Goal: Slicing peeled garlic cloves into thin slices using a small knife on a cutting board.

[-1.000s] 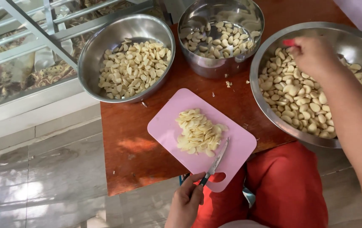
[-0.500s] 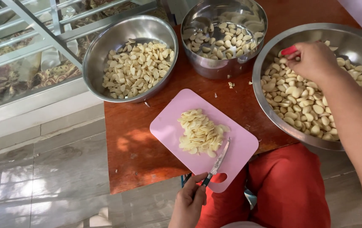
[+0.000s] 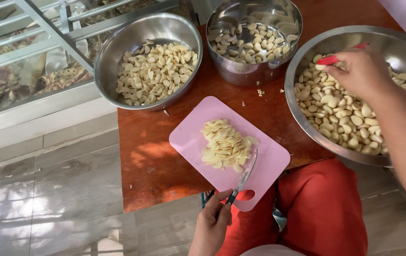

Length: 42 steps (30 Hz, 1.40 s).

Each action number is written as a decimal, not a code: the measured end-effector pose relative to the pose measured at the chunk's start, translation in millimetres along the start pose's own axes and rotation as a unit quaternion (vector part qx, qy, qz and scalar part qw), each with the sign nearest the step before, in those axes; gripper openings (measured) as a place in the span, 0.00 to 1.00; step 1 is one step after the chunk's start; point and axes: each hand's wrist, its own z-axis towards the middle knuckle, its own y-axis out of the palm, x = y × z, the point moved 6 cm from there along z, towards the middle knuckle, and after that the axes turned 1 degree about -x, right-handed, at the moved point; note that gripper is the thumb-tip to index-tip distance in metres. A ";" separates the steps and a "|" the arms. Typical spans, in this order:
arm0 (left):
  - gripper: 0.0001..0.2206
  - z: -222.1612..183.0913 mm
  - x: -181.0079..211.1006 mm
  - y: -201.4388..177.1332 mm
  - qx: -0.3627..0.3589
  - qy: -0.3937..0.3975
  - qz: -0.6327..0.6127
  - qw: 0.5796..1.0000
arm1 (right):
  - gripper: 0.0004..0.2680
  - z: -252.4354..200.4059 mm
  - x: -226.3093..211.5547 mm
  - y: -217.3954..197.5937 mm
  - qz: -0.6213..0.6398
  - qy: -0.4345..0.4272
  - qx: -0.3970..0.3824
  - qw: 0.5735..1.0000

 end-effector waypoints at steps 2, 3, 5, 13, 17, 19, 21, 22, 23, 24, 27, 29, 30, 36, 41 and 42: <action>0.19 -0.1 -2.2 -0.1 0.010 0.002 -0.007 1.000 | 0.08 -29.6 -43.4 -30.3 0.069 0.025 -0.024 0.997; 0.19 0.0 -3.4 -0.9 0.019 0.004 -0.012 1.000 | 0.08 -44.6 -64.3 -43.1 0.139 0.051 -0.048 0.988; 0.18 1.5 -0.6 1.0 0.041 0.049 -0.027 0.998 | 0.06 -63.3 -73.0 -35.7 0.161 -0.013 -0.053 0.985; 0.16 -27.8 63.1 4.8 0.208 0.380 0.186 0.882 | 0.08 -162.6 -176.9 29.2 0.295 -0.081 -0.167 0.937; 0.16 -25.0 48.2 13.2 0.239 0.316 0.279 0.875 | 0.08 -178.3 -169.8 75.8 0.313 0.125 -0.236 0.911; 0.16 -24.4 46.6 13.1 0.234 0.315 0.290 0.873 | 0.08 -179.5 -166.9 86.2 0.318 0.125 -0.229 0.911; 0.16 -28.0 51.6 12.2 0.267 0.366 0.313 0.835 | 0.08 -178.2 -166.5 88.1 0.380 0.127 -0.195 0.895; 0.16 -27.6 53.3 11.2 0.266 0.363 0.312 0.837 | 0.08 -179.9 -167.1 89.8 0.378 0.129 -0.197 0.895; 0.15 -28.4 55.9 10.2 0.272 0.367 0.316 0.831 | 0.07 -180.2 -168.1 88.2 0.380 0.117 -0.174 0.901; 0.15 -29.2 58.4 8.8 0.280 0.370 0.320 0.826 | 0.06 -180.0 -169.8 86.8 0.382 0.103 -0.150 0.906; 0.17 -21.1 37.2 16.7 0.212 0.331 0.277 0.877 | 0.04 -185.7 -176.2 80.8 0.345 0.052 -0.102 0.932; 0.17 -16.0 26.6 21.0 0.174 0.320 0.236 0.901 | 0.05 -190.4 -175.0 81.8 0.334 0.033 -0.080 0.939; 0.18 -12.9 20.4 24.6 0.136 0.310 0.196 0.920 | 0.06 -193.3 -174.7 80.2 0.323 0.014 -0.057 0.945; 0.19 -12.7 20.7 26.6 0.136 0.324 0.197 0.915 | 0.09 -200.8 -177.6 81.8 0.305 0.006 -0.020 0.952; 0.19 -10.7 17.7 26.0 0.129 0.315 0.217 0.915 | 0.07 -201.0 -178.7 84.0 0.305 -0.009 -0.007 0.952; 0.20 -10.0 16.7 26.8 0.122 0.316 0.221 0.915 | 0.07 -200.8 -177.8 83.9 0.313 0.004 -0.010 0.950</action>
